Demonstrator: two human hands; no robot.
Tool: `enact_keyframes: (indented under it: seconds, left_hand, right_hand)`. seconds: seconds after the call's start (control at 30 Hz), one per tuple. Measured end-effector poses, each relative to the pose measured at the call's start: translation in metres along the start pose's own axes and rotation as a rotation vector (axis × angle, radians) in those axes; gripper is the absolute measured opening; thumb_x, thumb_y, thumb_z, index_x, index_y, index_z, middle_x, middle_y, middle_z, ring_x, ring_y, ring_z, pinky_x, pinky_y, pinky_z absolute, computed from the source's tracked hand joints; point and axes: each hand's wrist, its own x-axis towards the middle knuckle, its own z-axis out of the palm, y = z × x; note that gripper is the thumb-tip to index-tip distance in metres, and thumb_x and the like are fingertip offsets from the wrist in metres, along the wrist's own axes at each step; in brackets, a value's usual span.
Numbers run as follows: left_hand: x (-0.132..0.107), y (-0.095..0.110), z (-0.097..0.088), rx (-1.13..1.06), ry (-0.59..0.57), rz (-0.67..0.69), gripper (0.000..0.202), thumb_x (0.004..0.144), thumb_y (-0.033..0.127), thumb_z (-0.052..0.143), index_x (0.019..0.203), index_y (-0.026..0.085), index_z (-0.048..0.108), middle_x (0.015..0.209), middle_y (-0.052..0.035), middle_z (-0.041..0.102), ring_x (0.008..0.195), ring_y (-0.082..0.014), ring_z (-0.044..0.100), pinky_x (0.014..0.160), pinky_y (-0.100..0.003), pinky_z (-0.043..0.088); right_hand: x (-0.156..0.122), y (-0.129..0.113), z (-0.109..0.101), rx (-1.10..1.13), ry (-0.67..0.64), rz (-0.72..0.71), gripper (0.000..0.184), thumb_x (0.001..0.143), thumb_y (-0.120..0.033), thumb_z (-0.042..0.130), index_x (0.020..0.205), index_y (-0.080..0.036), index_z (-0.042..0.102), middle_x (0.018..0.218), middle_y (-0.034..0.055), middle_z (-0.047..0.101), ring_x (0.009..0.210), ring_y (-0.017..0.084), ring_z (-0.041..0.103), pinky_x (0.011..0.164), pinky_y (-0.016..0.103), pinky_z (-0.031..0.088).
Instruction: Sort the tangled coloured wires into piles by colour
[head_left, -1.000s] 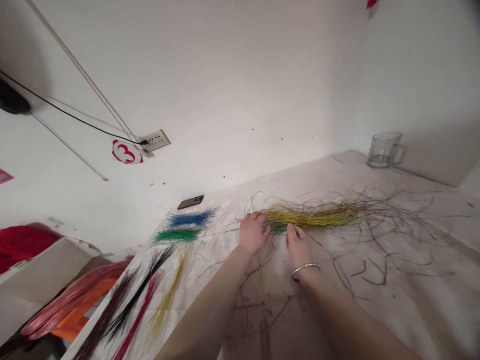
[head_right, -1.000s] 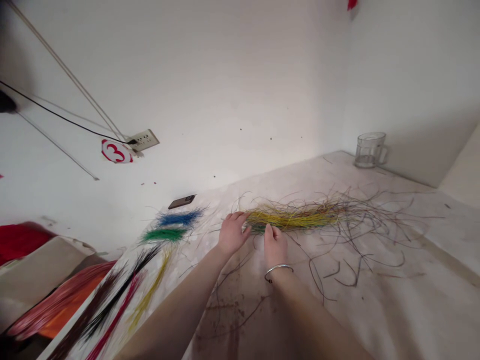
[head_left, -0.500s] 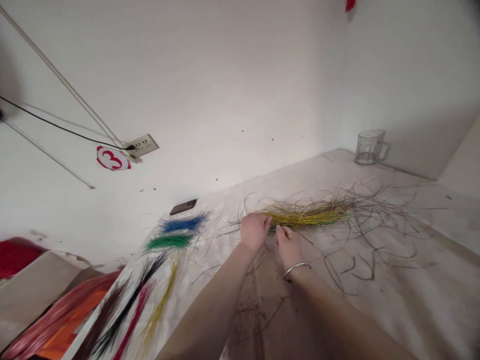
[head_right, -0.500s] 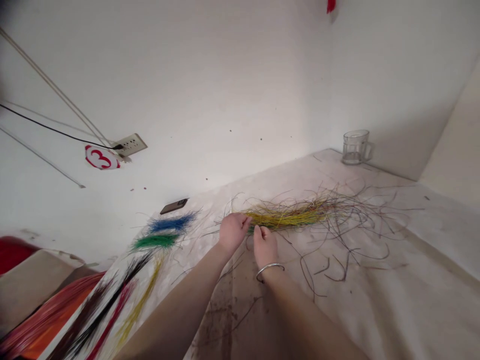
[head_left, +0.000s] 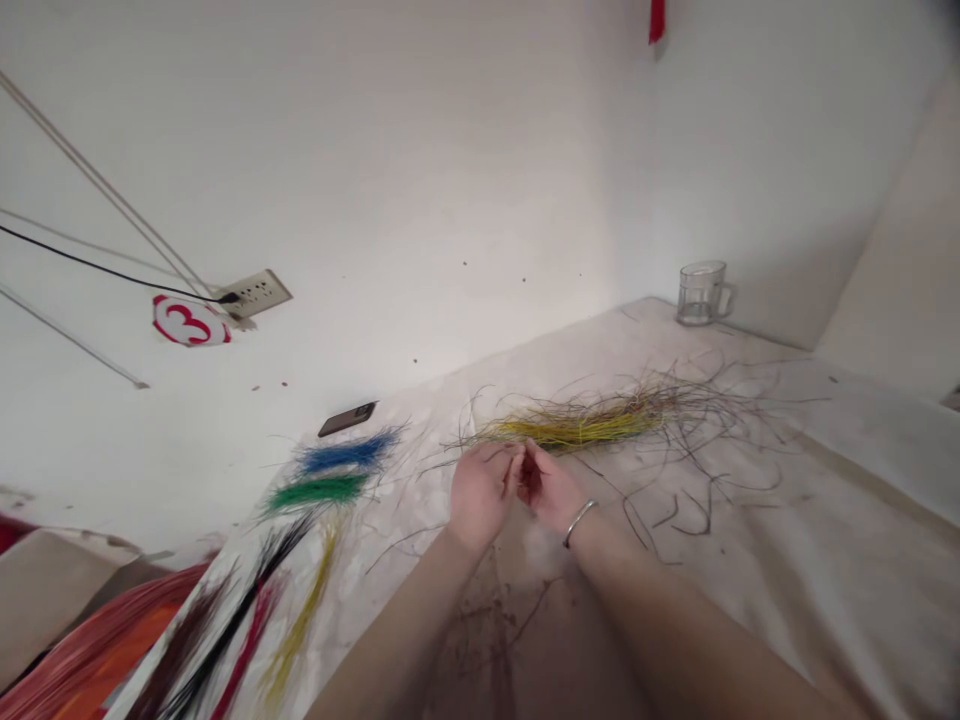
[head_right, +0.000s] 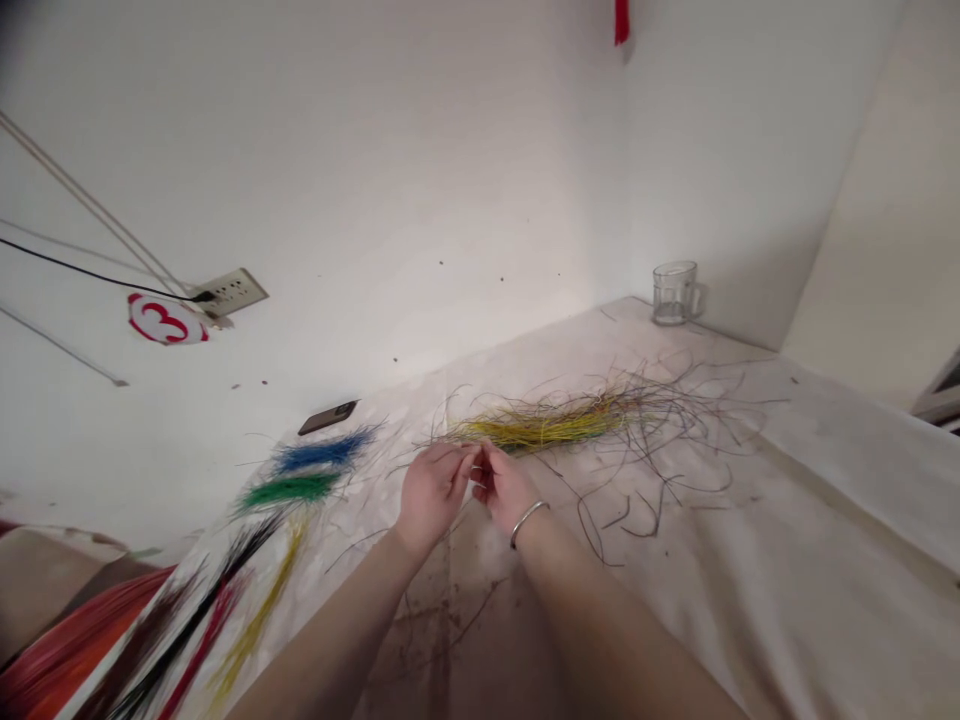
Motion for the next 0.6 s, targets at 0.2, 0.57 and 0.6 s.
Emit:
enact_keyframes:
  seconds: [0.2,0.57,0.6]
  left_hand:
    - [-0.025,-0.002,-0.02,-0.181,0.074,-0.171,0.034,0.096,0.033,0.04,0.091,0.019,0.071,0.083,-0.0061,0.069,0.082,-0.0185,0.062,0.077,-0.03,0.047]
    - [-0.072,0.021,-0.025,-0.512,-0.001,-0.298,0.034,0.095,0.035,0.04,0.084,0.021,0.07,0.085,-0.0049,0.068,0.087,-0.0183,0.061,0.082,-0.03,0.046]
    - [-0.077,0.023,-0.028,-0.523,-0.008,-0.31,0.035,0.095,0.034,0.04,0.082,0.021,0.069,0.084,-0.0047,0.067,0.085,-0.0181,0.061,0.081,-0.03,0.046]
  right_hand:
    - [-0.005,-0.01,0.0,0.155,0.011,0.102,0.02,0.088,-0.034,0.055,0.082,-0.019,0.067,0.071,-0.0011,0.066,0.047,0.006,0.05,0.042,0.017,0.041]
    - [-0.027,0.004,0.007,0.102,-0.208,0.217,0.015,0.084,-0.024,0.061,0.088,-0.015,0.071,0.088,0.006,0.073,0.066,0.01,0.065,0.059,0.02,0.053]
    - [-0.025,0.002,0.005,0.13,-0.172,0.192,0.014,0.085,-0.022,0.06,0.09,-0.015,0.071,0.089,0.0061,0.073,0.066,0.01,0.065,0.059,0.02,0.054]
